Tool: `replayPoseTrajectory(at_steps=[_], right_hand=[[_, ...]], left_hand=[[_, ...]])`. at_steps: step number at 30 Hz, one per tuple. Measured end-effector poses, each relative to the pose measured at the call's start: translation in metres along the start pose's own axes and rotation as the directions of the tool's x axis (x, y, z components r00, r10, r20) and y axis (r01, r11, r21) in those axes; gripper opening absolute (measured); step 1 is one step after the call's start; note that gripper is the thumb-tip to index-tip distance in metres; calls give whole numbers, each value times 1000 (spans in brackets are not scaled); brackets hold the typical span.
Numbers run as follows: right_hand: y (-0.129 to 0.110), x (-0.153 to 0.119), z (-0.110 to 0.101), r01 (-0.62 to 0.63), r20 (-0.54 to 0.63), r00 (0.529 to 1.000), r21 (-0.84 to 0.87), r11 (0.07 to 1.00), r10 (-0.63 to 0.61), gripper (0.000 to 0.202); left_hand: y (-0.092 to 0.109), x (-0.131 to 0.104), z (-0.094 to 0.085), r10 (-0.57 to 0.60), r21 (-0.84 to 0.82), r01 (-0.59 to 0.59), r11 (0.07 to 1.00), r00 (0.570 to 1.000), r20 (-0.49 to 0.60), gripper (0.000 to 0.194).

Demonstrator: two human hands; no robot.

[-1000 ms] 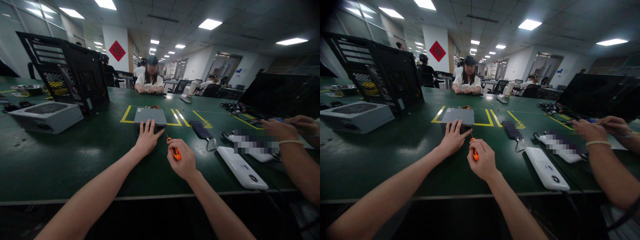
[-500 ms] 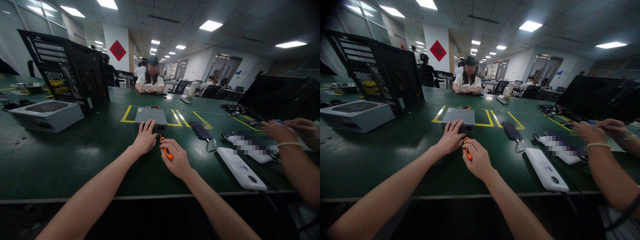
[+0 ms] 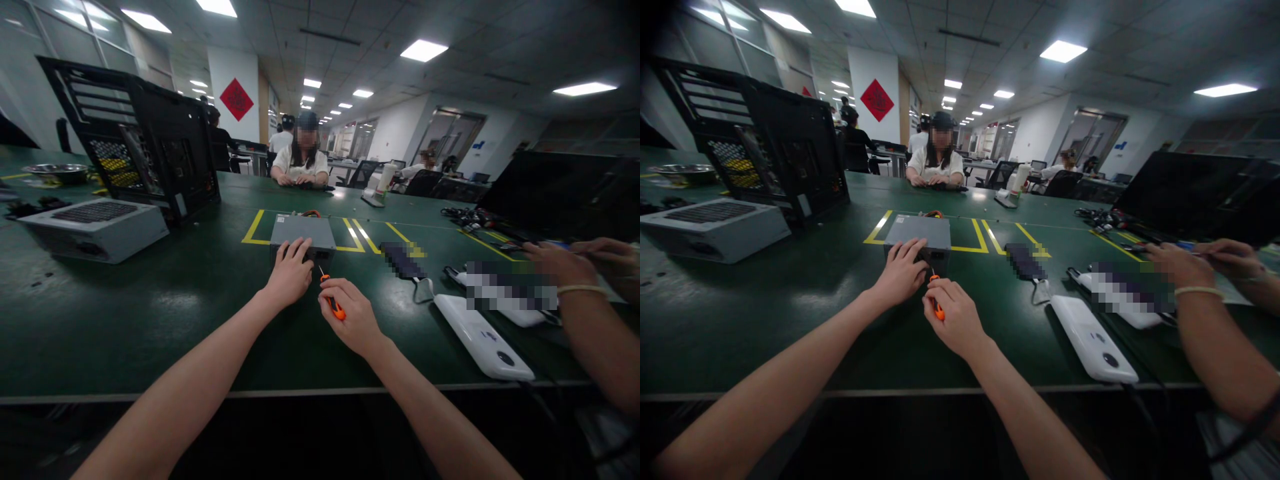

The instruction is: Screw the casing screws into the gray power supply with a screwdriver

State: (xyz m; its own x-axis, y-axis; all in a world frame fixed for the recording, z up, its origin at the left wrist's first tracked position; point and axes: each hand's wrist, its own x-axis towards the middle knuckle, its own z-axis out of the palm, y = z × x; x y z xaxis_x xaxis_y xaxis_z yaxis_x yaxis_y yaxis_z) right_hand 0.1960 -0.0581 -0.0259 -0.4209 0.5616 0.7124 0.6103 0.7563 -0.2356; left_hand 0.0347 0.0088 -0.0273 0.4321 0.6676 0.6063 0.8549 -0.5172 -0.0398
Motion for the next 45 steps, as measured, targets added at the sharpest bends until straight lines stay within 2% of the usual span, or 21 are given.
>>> replayPoseTrajectory(at_steps=[4, 8, 12, 16, 21, 26, 31, 34, 37, 42, 45], right_hand=[[0, -1, 1, -18, -35, 999, -14, 1000, 18, 11], [1, -4, 2, 2, -153, 988, -171, 985, -28, 16], [0, -5, 2, 38, -154, 984, -295, 955, -87, 12], [0, -4, 2, -2, -143, 989, -239, 971, -33, 13], [-1, -4, 2, 88, -123, 986, -216, 972, -117, 18], [-1, -4, 1, -14, -169, 986, -128, 992, -7, 12], [-1, -3, 1, 85, -84, 992, -144, 986, -98, 17], [-2, -3, 1, 56, -86, 994, -127, 990, -67, 11], [-2, -4, 0, 35, -115, 993, -57, 998, -42, 18], [-3, -4, -2, 28, -83, 996, -101, 994, -37, 10], [-2, -4, -2, 3, -100, 995, -62, 998, -9, 13]], left_hand=[[0, 2, -1, -13, -7, 13, 1000, 1000, -1, 20], [0, 5, -3, -81, -70, 78, 995, 996, -39, 24], [-4, 7, -1, -175, -154, 159, 975, 980, -97, 32], [-9, 8, 5, -131, -145, 112, 983, 983, -128, 39], [-11, 8, 7, -124, -138, 106, 985, 984, -130, 35], [-9, 8, 8, -134, -121, 119, 985, 983, -122, 36], [-9, 8, 8, -130, -109, 117, 987, 984, -124, 36], [-9, 8, 7, -132, -111, 119, 987, 984, -119, 36], [-9, 8, 6, -132, -110, 119, 987, 985, -114, 36], [-9, 8, 6, -133, -103, 121, 987, 985, -113, 36], [-9, 8, 6, -133, -99, 122, 988, 985, -113, 36]])
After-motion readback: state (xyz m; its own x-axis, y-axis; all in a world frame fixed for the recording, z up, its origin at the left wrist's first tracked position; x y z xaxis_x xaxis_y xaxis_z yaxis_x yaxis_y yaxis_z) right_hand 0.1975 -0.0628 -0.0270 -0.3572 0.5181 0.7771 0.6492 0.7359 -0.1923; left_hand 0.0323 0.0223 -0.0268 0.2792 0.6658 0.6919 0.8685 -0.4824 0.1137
